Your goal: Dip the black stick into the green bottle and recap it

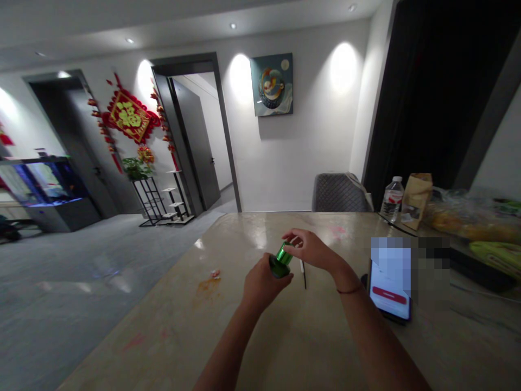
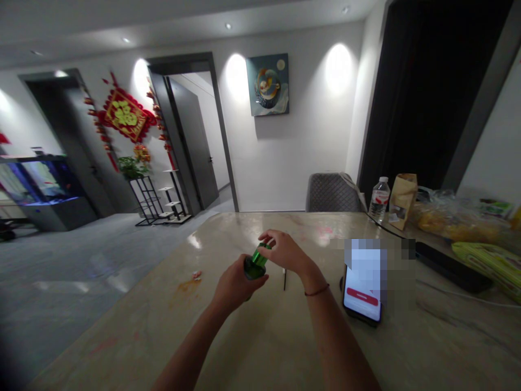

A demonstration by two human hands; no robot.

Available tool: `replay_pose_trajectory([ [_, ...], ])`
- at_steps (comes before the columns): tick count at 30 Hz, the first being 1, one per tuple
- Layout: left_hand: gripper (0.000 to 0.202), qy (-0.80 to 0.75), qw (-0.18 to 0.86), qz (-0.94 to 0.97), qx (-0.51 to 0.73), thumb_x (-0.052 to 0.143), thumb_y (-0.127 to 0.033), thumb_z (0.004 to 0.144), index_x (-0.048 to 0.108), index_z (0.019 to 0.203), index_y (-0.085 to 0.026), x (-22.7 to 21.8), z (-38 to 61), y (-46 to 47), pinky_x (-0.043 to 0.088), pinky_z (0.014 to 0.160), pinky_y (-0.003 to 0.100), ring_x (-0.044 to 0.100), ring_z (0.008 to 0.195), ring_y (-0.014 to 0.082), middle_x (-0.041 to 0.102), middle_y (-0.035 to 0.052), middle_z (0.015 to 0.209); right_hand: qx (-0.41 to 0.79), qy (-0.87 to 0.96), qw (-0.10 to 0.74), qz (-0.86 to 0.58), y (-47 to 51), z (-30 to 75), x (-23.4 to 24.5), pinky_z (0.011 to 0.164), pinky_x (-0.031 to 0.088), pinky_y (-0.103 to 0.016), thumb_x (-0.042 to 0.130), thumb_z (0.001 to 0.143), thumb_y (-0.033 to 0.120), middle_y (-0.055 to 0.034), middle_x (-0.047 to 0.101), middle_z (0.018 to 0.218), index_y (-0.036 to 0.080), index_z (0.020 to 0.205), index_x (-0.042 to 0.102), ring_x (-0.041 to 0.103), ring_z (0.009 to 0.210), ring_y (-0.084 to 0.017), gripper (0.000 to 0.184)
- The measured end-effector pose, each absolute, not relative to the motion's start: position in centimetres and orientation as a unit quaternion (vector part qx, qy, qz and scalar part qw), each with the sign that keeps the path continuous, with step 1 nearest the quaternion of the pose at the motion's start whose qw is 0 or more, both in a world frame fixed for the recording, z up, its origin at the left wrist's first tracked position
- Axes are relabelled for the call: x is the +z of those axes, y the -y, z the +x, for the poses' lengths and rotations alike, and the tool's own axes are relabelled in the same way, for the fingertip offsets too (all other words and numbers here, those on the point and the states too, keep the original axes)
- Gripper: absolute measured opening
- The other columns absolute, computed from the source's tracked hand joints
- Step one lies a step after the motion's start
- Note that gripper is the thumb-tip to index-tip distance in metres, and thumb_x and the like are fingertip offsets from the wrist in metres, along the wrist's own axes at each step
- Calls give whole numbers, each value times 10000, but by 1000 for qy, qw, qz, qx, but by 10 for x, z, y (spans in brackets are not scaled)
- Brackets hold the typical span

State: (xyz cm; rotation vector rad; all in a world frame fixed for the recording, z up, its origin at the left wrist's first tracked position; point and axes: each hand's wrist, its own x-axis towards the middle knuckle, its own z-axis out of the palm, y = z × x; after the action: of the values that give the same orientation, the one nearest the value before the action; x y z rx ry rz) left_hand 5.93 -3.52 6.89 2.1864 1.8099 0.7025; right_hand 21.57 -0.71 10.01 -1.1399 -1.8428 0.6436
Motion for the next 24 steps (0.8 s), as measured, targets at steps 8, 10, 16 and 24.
replay_pose_trajectory([
  [8, 407, -621, 114, 739, 236, 631, -478, 607, 501, 892, -219, 69, 60, 36, 332, 565, 218, 602, 767, 164, 648, 8, 838, 250, 730, 431, -468, 8, 217, 103, 619, 450, -247, 549, 697, 228, -26, 595, 719, 142, 776, 578, 554, 653, -118, 120],
  [10, 409, -620, 110, 740, 238, 628, -483, 607, 499, 892, -220, 69, 60, 36, 335, 566, 218, 601, 766, 163, 648, 8, 837, 251, 736, 432, -457, 8, 218, 102, 632, 448, -244, 555, 677, 199, -26, 603, 747, 146, 790, 577, 558, 673, -117, 126],
  [16, 408, -615, 108, 745, 237, 624, -477, 607, 496, 896, -220, 67, 60, 35, 333, 563, 220, 595, 762, 163, 644, 18, 848, 235, 740, 420, -469, 5, 217, 98, 698, 437, -272, 563, 685, 243, -35, 617, 783, 150, 810, 592, 562, 728, -131, 159],
  [24, 403, -616, 107, 744, 233, 629, -474, 607, 489, 887, -220, 68, 62, 36, 328, 569, 220, 598, 771, 168, 646, 12, 838, 233, 739, 414, -478, 7, 217, 99, 666, 428, -247, 576, 679, 234, -34, 602, 798, 148, 882, 589, 546, 720, -123, 221],
])
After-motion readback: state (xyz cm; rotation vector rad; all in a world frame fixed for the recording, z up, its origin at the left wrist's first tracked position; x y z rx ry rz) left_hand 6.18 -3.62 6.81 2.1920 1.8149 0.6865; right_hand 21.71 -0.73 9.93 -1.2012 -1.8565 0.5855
